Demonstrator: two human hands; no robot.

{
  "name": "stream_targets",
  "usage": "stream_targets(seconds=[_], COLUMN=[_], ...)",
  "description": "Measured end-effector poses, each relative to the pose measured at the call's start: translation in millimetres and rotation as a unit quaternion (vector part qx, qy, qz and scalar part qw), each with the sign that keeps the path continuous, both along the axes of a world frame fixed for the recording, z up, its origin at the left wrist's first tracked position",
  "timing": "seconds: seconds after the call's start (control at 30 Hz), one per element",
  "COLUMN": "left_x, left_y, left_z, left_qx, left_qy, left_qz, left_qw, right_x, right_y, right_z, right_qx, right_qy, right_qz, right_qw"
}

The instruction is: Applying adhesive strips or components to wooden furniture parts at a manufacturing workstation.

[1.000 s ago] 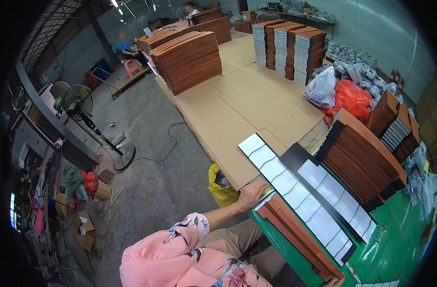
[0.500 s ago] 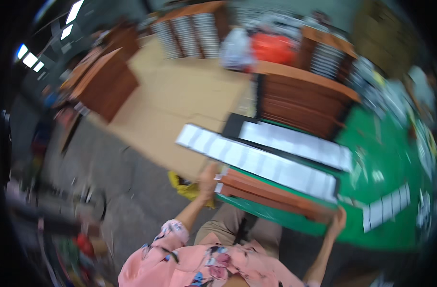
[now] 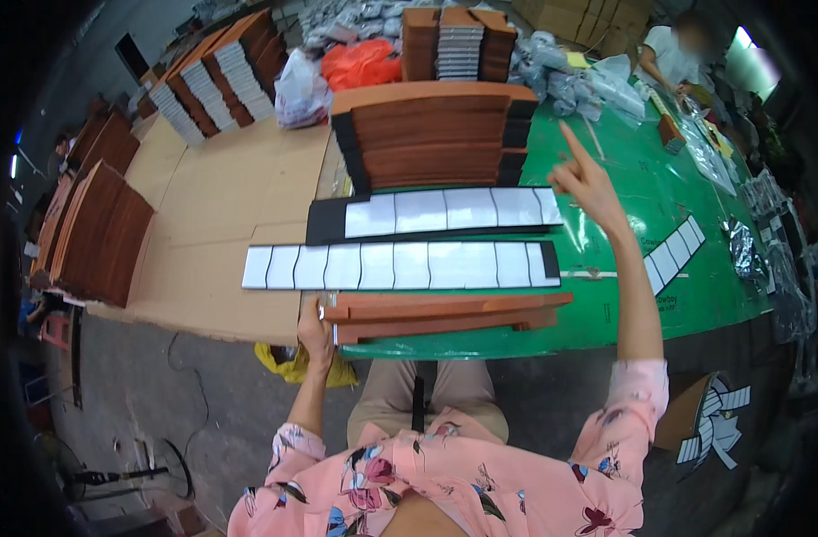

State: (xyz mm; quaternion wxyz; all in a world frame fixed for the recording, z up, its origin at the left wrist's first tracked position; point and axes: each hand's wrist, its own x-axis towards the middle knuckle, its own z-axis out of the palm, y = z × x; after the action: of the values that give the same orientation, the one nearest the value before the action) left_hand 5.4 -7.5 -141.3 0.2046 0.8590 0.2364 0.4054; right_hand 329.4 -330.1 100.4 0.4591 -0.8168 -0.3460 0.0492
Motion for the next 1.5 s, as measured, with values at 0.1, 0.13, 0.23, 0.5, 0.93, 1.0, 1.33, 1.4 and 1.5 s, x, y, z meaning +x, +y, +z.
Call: stream_targets(seconds=[0.1,0.13,0.23,0.5,0.93,1.0,1.33,1.4,1.5], left_x=[18,24,16,1,139,146,139,129,120], left_y=[-8,-7,-2,12,55,59,46,46,50], left_z=[11,7,9,29,58,55,22,28,30], left_qx=[-0.071,-0.031,-0.060,-0.370,0.104,0.113,0.137,0.133,0.131], left_qy=[0.017,-0.009,-0.026,0.017,0.086,0.103,0.037,0.035,0.038], left_qz=[0.000,-0.020,-0.010,-0.070,-0.171,-0.167,-0.125,-0.134,-0.118], left_qw=[0.997,0.999,0.998,0.926,0.976,0.974,0.982,0.981,0.984], right_x=[13,17,-15,-53,-8,-7,-12,-18,-22], right_y=[38,43,102,197,299,307,288,290,299], right_z=[23,23,11,-58,-160,-162,-172,-169,-171], right_qx=[-0.026,-0.054,-0.205,-0.431,-0.208,-0.230,-0.217,-0.240,-0.233], right_qy=[0.045,0.014,-0.050,-0.169,-0.305,-0.304,-0.455,-0.474,-0.503], right_qz=[-0.024,-0.036,0.160,0.324,0.181,0.181,0.231,0.236,0.250], right_qw=[0.998,0.998,0.964,0.825,0.911,0.907,0.832,0.814,0.794])
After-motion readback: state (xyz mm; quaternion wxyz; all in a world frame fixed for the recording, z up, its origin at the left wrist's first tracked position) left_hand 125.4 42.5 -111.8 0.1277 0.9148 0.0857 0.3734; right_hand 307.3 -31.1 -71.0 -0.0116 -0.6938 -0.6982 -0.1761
